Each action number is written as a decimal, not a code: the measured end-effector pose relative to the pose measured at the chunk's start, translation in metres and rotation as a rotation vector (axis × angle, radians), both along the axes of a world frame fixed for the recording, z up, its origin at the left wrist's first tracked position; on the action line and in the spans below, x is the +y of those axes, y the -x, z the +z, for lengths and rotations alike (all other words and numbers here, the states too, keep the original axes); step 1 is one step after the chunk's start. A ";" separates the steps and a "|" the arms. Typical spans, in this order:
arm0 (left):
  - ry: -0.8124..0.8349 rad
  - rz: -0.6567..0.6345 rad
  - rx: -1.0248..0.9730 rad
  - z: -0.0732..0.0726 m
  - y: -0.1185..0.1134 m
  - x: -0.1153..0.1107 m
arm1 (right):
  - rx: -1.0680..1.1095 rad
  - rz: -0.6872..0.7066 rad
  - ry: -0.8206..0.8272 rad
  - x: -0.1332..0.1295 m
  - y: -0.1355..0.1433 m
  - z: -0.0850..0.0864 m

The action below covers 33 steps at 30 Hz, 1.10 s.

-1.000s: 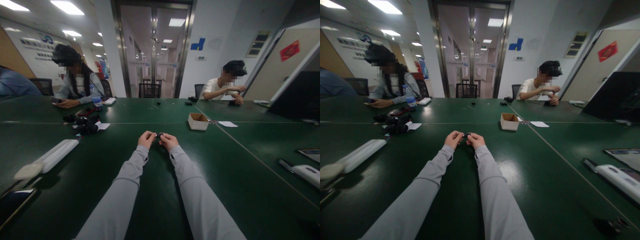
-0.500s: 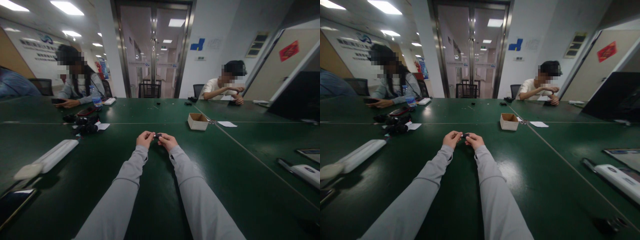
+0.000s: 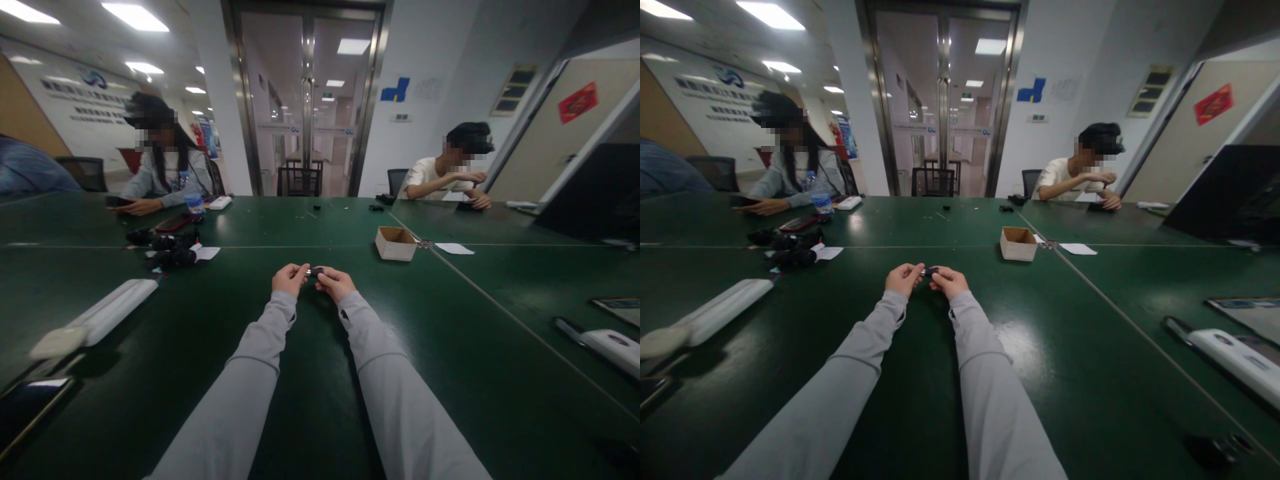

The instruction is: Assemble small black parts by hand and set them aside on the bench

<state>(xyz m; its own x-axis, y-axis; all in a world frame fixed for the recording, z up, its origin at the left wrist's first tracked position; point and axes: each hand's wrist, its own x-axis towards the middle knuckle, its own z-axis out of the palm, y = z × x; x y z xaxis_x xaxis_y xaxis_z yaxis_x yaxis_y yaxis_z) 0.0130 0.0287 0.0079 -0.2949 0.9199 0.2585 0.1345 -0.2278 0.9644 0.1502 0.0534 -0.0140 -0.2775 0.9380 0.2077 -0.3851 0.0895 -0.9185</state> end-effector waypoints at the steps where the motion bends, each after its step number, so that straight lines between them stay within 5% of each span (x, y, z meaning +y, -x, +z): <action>1: 0.009 0.006 -0.003 0.001 0.000 -0.001 | -0.004 0.001 -0.004 0.000 0.000 0.000; 11: 0.136 0.172 0.258 0.005 0.004 -0.004 | -0.053 0.004 -0.054 -0.002 0.001 0.002; 20: -0.045 -0.233 -0.077 -0.004 -0.001 0.003 | 0.050 -0.069 0.042 0.004 -0.001 -0.002; 33: -0.081 -0.211 -0.049 -0.011 0.001 0.009 | 0.063 -0.044 0.059 0.001 0.001 0.002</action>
<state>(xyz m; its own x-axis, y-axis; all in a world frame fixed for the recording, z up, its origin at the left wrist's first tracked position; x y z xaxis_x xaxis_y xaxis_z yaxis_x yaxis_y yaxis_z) 0.0122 0.0373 -0.0035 -0.1124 0.9395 0.3236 0.0289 -0.3224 0.9462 0.1492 0.0540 -0.0115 -0.2238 0.9602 0.1674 -0.4390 0.0541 -0.8969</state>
